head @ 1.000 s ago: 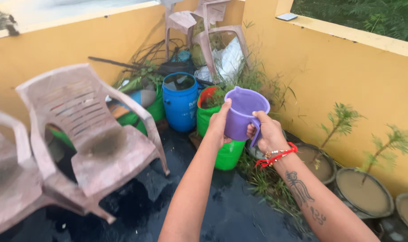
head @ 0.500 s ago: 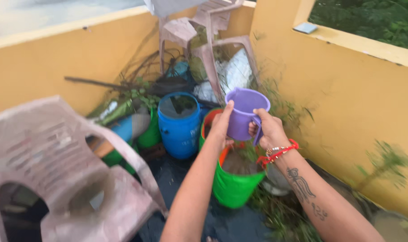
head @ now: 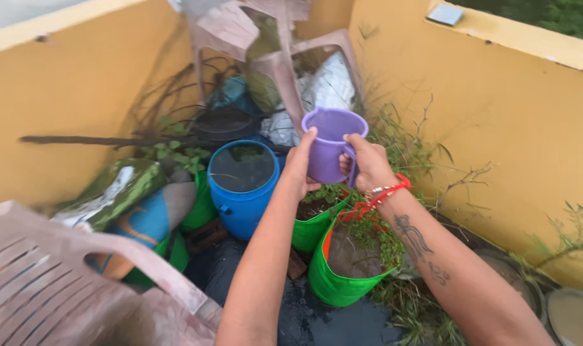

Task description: The person waters plants in several containers on a balcony using a purple mug, refilling the mug from a white bucket multiple times.

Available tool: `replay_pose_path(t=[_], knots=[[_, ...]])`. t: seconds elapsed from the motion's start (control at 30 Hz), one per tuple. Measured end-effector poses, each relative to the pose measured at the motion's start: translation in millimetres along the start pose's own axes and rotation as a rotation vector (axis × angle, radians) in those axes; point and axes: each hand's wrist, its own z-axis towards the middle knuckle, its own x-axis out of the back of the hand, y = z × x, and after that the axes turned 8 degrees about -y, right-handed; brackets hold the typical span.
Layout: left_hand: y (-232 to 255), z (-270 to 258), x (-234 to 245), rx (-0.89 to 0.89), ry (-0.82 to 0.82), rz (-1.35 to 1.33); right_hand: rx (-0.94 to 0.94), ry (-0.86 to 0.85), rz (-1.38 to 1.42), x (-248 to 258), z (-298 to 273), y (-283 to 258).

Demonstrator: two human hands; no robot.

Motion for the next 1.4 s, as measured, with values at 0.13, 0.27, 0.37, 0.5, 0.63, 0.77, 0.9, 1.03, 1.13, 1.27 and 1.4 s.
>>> replay_pose_path(t=[0.13, 0.27, 0.37, 0.5, 0.63, 0.77, 0.9, 1.03, 1.13, 1.27, 1.4], knots=[[-1, 25, 20, 0.095, -0.02, -0.001, 0.02, 0.017, 0.05, -7, 19, 21], [0, 41, 38, 0.154, -0.049, 0.033, -0.03, 0.121, 0.048, -17, 30, 35], [-7, 51, 46, 0.182, -0.062, 0.029, -0.056, 0.15, 0.049, -18, 34, 45], [-12, 61, 48, 0.23, -0.059, 0.034, -0.078, 0.17, 0.041, -18, 40, 49], [-13, 68, 58, 0.27, -0.125, 0.063, -0.104, 0.189, -0.014, -17, 48, 49], [-16, 77, 66, 0.279, -0.167, 0.146, -0.126, 0.181, -0.026, -13, 54, 47], [-18, 80, 67, 0.261, -0.148, 0.217, -0.144, 0.167, -0.04, -13, 59, 45], [-23, 81, 65, 0.208, -0.116, 0.205, -0.151, 0.164, -0.054, -11, 61, 42], [-26, 86, 61, 0.146, -0.073, 0.2, -0.169, 0.181, -0.08, -8, 60, 40], [-31, 93, 55, 0.038, -0.068, 0.174, -0.169, 0.191, -0.093, -3, 58, 38], [-33, 96, 48, -0.006, -0.062, 0.179, -0.165, 0.186, -0.101, 2, 58, 35]])
